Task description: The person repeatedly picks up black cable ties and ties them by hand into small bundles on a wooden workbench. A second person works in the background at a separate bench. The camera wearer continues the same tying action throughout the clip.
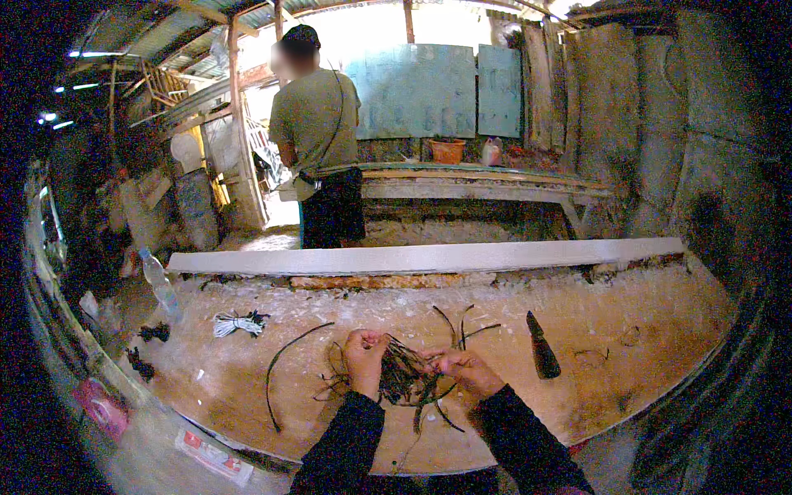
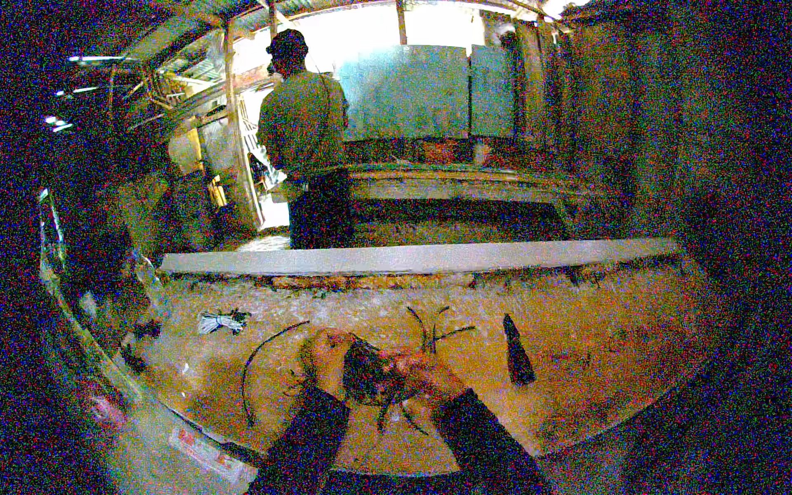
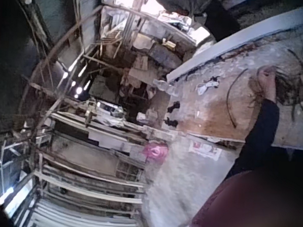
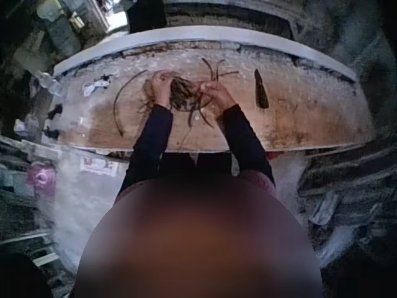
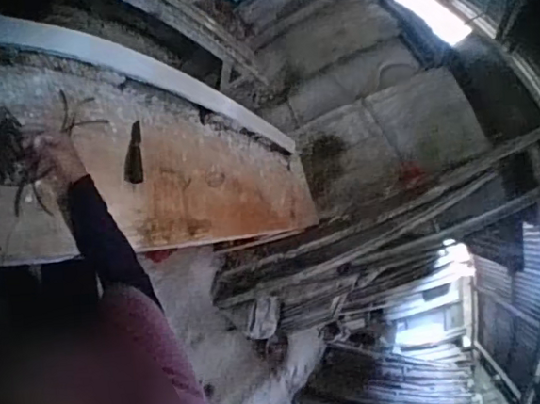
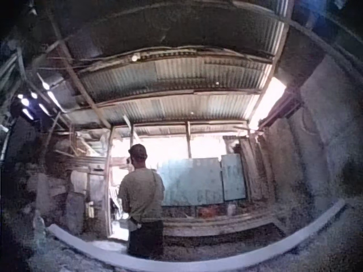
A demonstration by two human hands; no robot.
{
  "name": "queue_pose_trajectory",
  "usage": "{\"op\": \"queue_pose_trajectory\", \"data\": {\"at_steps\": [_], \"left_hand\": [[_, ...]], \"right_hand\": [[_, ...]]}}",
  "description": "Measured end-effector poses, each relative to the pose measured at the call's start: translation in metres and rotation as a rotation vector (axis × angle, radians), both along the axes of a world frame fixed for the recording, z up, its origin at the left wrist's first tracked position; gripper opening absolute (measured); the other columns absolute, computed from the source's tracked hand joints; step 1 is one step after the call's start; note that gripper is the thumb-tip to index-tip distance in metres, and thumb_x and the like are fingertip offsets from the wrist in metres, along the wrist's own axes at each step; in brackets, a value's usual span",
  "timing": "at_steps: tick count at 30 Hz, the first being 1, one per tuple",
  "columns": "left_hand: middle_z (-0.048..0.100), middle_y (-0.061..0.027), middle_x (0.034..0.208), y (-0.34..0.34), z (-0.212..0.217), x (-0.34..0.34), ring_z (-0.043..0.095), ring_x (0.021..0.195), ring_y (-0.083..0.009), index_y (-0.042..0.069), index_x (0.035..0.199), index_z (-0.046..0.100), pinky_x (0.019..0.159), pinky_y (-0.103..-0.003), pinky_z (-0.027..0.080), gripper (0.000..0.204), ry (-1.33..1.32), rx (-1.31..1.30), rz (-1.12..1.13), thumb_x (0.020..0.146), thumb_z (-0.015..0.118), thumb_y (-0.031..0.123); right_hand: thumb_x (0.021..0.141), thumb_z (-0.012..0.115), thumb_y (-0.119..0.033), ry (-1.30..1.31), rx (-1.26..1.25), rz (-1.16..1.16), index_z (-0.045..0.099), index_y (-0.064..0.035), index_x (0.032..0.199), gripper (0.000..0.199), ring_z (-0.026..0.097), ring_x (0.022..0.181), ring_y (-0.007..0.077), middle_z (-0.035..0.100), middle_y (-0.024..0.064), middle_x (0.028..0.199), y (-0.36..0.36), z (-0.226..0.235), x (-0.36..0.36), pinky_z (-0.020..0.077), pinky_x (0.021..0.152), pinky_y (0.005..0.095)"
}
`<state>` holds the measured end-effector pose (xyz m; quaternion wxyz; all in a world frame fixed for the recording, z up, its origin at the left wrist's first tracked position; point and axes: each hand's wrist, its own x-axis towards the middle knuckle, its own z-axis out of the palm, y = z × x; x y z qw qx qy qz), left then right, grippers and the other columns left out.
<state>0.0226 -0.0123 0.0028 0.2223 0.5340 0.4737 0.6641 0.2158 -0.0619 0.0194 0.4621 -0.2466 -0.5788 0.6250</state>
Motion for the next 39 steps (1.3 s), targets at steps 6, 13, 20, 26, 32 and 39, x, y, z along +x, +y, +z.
{"op": "queue_pose_trajectory", "data": {"at_steps": [6, 13, 20, 26, 32, 39], "left_hand": [[0.053, -0.0044, 0.065, -0.007, 0.005, 0.002, 0.05, 0.059, -0.0139, 0.002, 0.073, 0.058, 0.056, -0.025, 0.04, 0.01, -0.123, -0.031, -0.063, 0.066, 0.064, 0.005], [0.055, -0.0063, 0.067, -0.009, 0.008, 0.005, 0.053, 0.061, -0.0168, 0.0, 0.073, 0.059, 0.058, -0.026, 0.041, 0.005, 0.151, 0.088, -0.029, 0.068, 0.058, 0.0], [0.057, -0.0073, 0.075, -0.012, 0.006, 0.01, 0.055, 0.072, -0.0155, 0.0, 0.076, 0.059, 0.068, -0.025, 0.043, 0.009, 0.092, -0.043, -0.217, 0.069, 0.053, -0.002], [0.056, -0.0042, 0.078, -0.014, 0.008, 0.008, 0.055, 0.072, -0.0145, 0.002, 0.08, 0.057, 0.065, -0.026, 0.043, 0.009, 0.368, -0.032, -0.5, 0.071, 0.056, 0.001], [0.049, 0.0, 0.072, -0.039, 0.003, 0.036, 0.047, 0.073, -0.009, 0.003, 0.076, 0.055, 0.067, -0.023, 0.039, 0.009, 0.383, -0.232, -1.128, 0.077, 0.058, 0.012], [0.046, -0.0001, 0.072, -0.04, 0.005, 0.037, 0.047, 0.074, -0.0099, 0.002, 0.075, 0.053, 0.07, -0.022, 0.037, 0.014, 0.158, -0.209, -1.324, 0.079, 0.056, 0.015]], "right_hand": [[0.071, 0.061, -0.002, -0.13, 0.042, 0.117, 0.061, -0.0028, 0.082, 0.011, 0.051, 0.095, 0.0197, 0.051, 0.0108, 0.108, -0.009, 0.003, -0.012, 0.0386, 0.083, 0.0311], [0.068, 0.064, -0.003, -0.25, 0.054, -0.064, 0.057, -0.0055, 0.07, 0.008, 0.054, 0.079, 0.0145, 0.058, 0.0036, 0.078, -0.01, 0.004, -0.017, 0.042, 0.074, 0.0282], [0.069, 0.062, -0.001, -0.053, -0.042, -0.082, 0.05, -0.0061, 0.067, 0.013, 0.054, 0.075, 0.0127, 0.055, 0.0028, 0.074, -0.009, 0.008, -0.01, 0.0436, 0.071, 0.0265], [0.068, 0.061, 0.001, 0.008, 0.108, -0.468, 0.048, -0.0069, 0.067, 0.015, 0.052, 0.068, 0.0115, 0.052, 0.001, 0.069, 0.003, -0.001, -0.01, 0.0422, 0.067, 0.0247], [0.068, 0.056, 0.003, -0.237, 0.243, -0.929, 0.046, -0.0068, 0.069, 0.014, 0.046, 0.061, 0.0076, 0.047, -0.003, 0.065, 0.015, -0.006, 0.012, 0.0379, 0.06, 0.0205], [0.07, 0.055, 0.002, -0.045, 0.238, -0.935, 0.055, -0.0073, 0.081, 0.014, 0.046, 0.064, 0.0074, 0.049, -0.0021, 0.072, 0.017, -0.004, 0.005, 0.0386, 0.06, 0.0209]]}}
